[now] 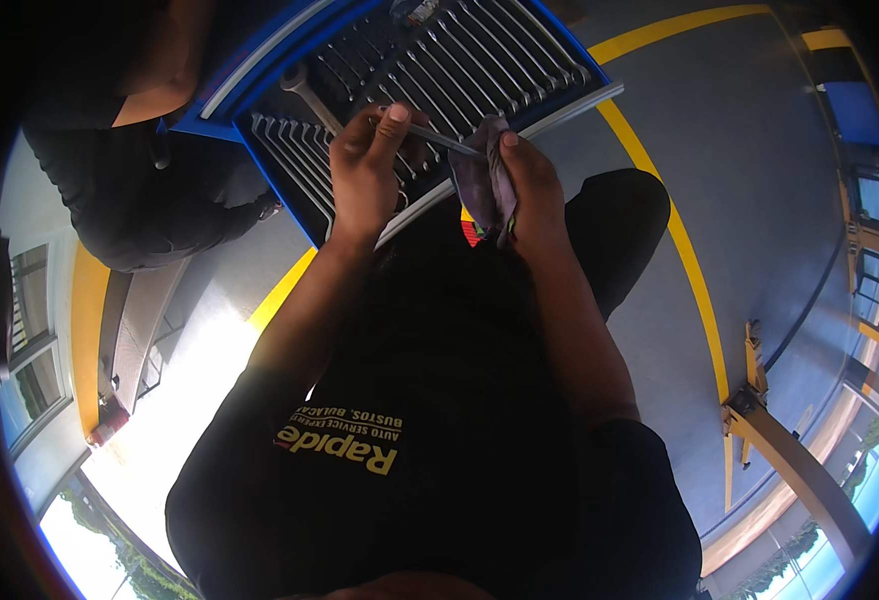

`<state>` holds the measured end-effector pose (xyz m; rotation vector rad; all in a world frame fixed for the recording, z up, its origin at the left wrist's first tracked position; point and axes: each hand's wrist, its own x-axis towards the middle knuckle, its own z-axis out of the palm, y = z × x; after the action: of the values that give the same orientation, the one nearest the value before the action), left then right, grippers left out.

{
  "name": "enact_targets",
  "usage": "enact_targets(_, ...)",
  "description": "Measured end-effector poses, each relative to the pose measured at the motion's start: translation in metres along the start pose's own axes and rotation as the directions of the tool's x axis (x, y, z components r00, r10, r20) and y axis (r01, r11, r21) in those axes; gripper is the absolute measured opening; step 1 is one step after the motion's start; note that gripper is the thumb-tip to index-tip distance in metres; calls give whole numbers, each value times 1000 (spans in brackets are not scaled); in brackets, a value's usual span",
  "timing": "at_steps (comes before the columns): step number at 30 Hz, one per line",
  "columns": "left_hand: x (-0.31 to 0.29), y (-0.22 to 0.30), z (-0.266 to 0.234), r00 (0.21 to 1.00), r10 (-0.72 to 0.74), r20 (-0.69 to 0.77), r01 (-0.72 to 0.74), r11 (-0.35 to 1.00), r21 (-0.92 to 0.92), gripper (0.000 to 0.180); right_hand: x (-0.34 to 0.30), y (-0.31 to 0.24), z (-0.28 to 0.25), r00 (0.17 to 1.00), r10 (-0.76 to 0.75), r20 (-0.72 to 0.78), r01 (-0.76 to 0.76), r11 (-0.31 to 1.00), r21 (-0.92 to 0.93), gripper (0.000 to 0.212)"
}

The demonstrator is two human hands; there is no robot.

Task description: The person sits on the floor in front of an open tool chest and wipes multiple wrenches with a green cloth. They pick up each wrench, wipe it, and place it back into the drawer.

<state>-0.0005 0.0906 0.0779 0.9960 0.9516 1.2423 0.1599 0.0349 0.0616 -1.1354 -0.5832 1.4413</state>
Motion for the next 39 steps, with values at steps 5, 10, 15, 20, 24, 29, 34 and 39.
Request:
enact_targets(5,27,-1,-17,986,-169,0,166,970,177,37,-13,-4,2,961,-160,224,275,585,-763,34)
enact_targets(10,6,-1,3,998,-65,-7,65,996,59,32,-10,-5,-4,978,-208,-8,180,866,-467,36)
enact_targets(15,-7,2,13,980,-143,140,117,976,182,31,-16,-13,-11,994,-67,87,105,809,-579,38)
enact_targets(20,-6,-23,16,922,-280,266,198,934,298,34,-20,-11,-7,990,-111,82,138,812,-567,33)
enact_targets(24,-24,-39,7,923,-279,264,172,914,367,50,-19,2,-12,990,-101,-101,81,979,-185,23)
enact_targets(29,-46,-54,5,799,-472,374,416,881,223,50,-9,7,-22,972,-156,-179,172,982,83,23)
enact_targets(34,-54,-56,2,794,-439,421,297,883,363,44,-15,13,-23,958,-207,-200,228,970,90,51)
enact_targets(39,-56,-67,1,802,-496,334,267,797,542,51,-16,21,-29,938,-260,-228,273,961,28,54)
